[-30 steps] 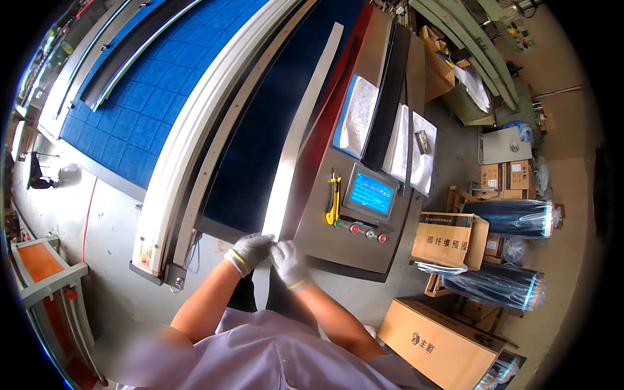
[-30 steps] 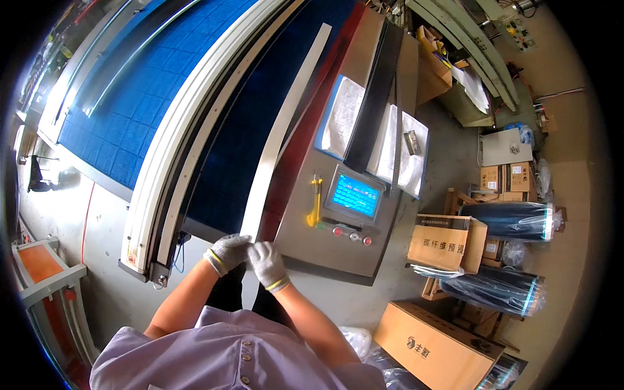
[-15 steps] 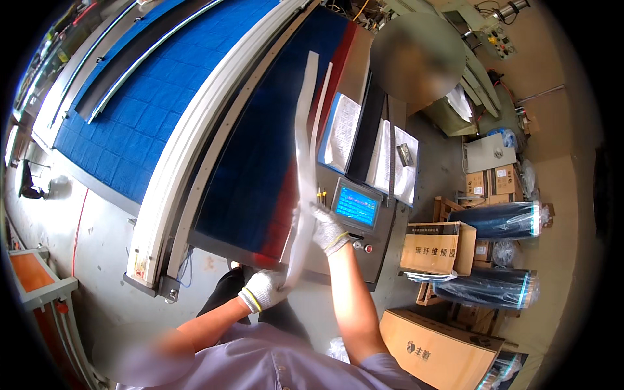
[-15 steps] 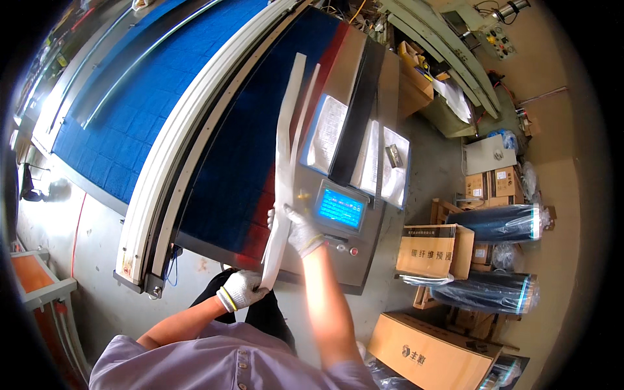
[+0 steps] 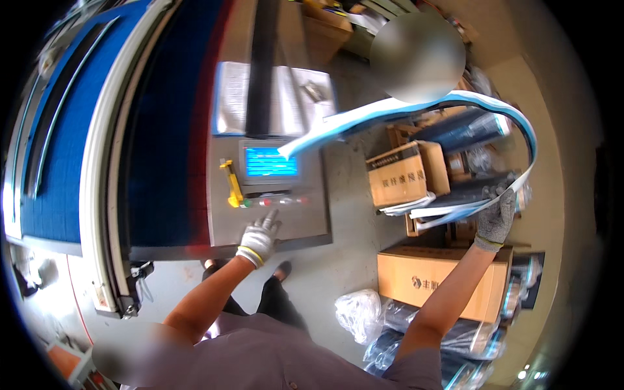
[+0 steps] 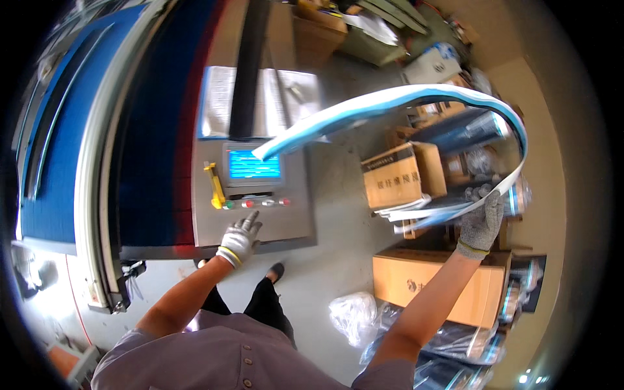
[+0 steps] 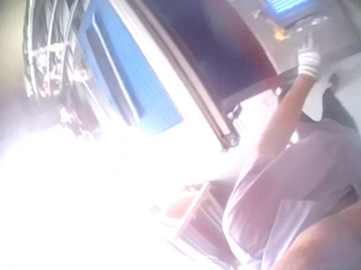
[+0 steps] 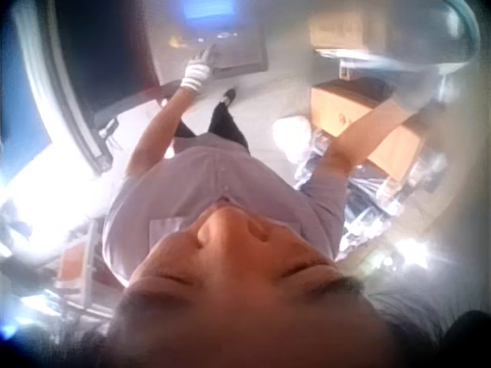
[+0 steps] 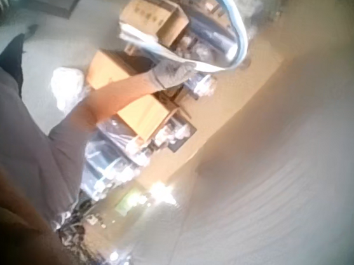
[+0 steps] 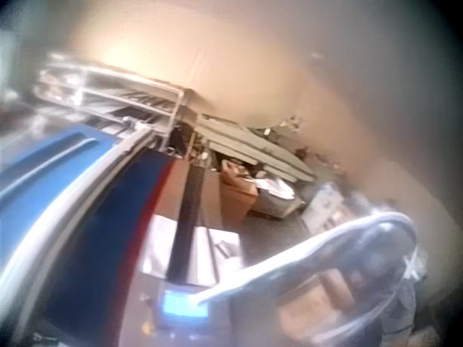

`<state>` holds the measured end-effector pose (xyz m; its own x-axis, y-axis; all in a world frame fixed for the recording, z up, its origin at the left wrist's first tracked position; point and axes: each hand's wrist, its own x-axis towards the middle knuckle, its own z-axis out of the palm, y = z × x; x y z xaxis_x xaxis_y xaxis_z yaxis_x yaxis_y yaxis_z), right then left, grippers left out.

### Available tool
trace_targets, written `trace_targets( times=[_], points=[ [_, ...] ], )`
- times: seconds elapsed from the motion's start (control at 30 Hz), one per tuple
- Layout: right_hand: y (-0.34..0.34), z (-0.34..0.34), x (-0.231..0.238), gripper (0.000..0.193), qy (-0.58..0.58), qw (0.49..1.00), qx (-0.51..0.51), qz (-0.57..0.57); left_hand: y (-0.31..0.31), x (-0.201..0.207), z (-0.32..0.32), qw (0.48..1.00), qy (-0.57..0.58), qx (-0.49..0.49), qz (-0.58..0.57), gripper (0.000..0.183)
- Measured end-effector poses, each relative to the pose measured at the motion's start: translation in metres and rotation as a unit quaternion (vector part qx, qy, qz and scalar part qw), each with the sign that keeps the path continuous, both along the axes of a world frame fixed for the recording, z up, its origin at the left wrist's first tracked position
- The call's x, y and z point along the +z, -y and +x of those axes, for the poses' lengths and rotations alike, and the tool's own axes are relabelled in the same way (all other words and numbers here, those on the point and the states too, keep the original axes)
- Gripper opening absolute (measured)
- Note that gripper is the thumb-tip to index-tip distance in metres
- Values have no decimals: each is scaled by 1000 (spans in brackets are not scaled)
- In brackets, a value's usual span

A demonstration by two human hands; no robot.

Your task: The person operates a large industrial cutting machine to trim long, flexible strips of material. They measure the strips with a ruler, feed them into the machine, and then place the cut pieces into a cardboard box.

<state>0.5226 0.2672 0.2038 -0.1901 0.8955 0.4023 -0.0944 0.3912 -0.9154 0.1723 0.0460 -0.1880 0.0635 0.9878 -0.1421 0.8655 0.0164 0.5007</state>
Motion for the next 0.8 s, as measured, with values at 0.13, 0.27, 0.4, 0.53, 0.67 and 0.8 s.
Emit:
trace_targets(
  times=[0.13,0.27,0.4,0.53,0.67,0.8],
  points=[
    [7,135,6,44,-7,999,36,-36,-43,-39,38,982,-149,-25,111,58],
    [-1,206,9,56,-52,986,-101,-119,-62,-38,63,993,-20,105,39,57],
    [-34,315,2,38,-42,978,-128,-160,-71,-57,84,978,-95,181,28,21],
    [-62,403,1,46,-28,975,-126,-182,-87,-56,103,962,-169,212,16,11],
    [-97,470,-14,42,-40,969,-159,-185,-93,-68,105,949,-179,251,71,13],
    [-142,544,-33,39,-50,965,-170,-195,-130,-13,163,918,-206,320,-109,24]
  ],
)
